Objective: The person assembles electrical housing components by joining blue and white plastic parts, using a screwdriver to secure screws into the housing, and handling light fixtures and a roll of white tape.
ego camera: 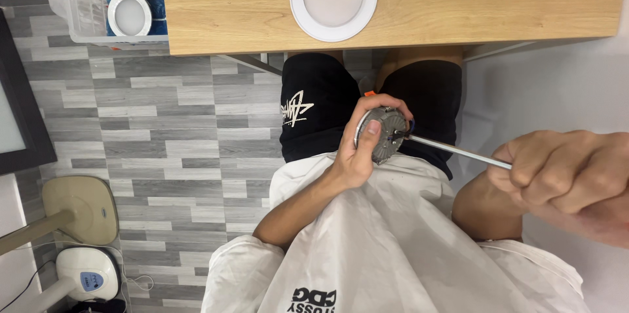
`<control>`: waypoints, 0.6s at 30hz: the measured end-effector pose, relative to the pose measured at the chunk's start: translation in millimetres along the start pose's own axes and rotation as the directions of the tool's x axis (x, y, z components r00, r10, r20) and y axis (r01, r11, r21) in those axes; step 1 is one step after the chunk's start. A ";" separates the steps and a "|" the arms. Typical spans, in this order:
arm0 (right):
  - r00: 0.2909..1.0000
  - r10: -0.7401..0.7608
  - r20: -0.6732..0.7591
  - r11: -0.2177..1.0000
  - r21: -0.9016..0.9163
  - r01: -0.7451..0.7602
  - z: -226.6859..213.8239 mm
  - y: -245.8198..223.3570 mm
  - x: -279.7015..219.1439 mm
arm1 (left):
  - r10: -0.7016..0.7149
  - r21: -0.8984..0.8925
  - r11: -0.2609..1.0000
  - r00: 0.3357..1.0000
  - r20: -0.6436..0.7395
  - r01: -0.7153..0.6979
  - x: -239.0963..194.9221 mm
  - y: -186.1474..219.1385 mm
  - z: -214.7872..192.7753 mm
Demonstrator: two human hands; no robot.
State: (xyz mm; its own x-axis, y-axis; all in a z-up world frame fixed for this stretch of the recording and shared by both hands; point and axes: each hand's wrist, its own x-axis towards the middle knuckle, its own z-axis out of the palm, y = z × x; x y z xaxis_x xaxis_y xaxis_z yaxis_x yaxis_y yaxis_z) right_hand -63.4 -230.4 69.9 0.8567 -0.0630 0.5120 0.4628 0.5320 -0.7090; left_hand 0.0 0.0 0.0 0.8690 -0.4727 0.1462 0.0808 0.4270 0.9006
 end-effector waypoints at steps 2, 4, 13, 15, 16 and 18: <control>0.986 -0.070 0.148 0.996 0.068 0.061 -0.9 3.0 9.2 | -0.013 0.064 0.998 1.000 0.024 0.011 1.1 3.1 -0.3; 0.946 0.008 0.323 0.999 0.048 -0.025 0.1 -8.2 26.3 | -0.047 0.041 0.998 0.996 0.079 0.044 -1.0 -0.4 -2.4; 0.860 -0.254 0.442 0.957 0.241 0.159 3.8 8.4 22.3 | -0.247 -0.201 0.943 0.962 0.113 0.266 -6.7 -14.0 4.9; 0.859 -0.276 0.432 0.949 0.264 0.172 4.9 14.8 21.4 | -0.234 -0.203 0.947 0.968 0.087 0.248 -9.1 -14.4 3.3; 0.881 -0.318 0.349 0.940 0.238 0.245 7.1 18.2 18.9 | -0.221 -0.193 0.955 0.974 0.052 0.227 -10.1 -14.0 1.8; 0.895 -0.361 0.261 0.926 0.212 0.312 13.5 22.0 14.0 | -0.208 -0.179 0.962 0.978 0.012 0.207 -9.4 -12.7 0.3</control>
State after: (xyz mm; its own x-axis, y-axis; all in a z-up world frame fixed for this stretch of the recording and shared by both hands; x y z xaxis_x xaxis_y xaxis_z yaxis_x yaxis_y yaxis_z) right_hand -44.3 -208.1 68.0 0.5403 -0.0276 0.8410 0.6473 0.6522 -0.3945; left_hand -9.3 -1.2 -12.7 0.8274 -0.5602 -0.0399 0.3452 0.4512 0.8230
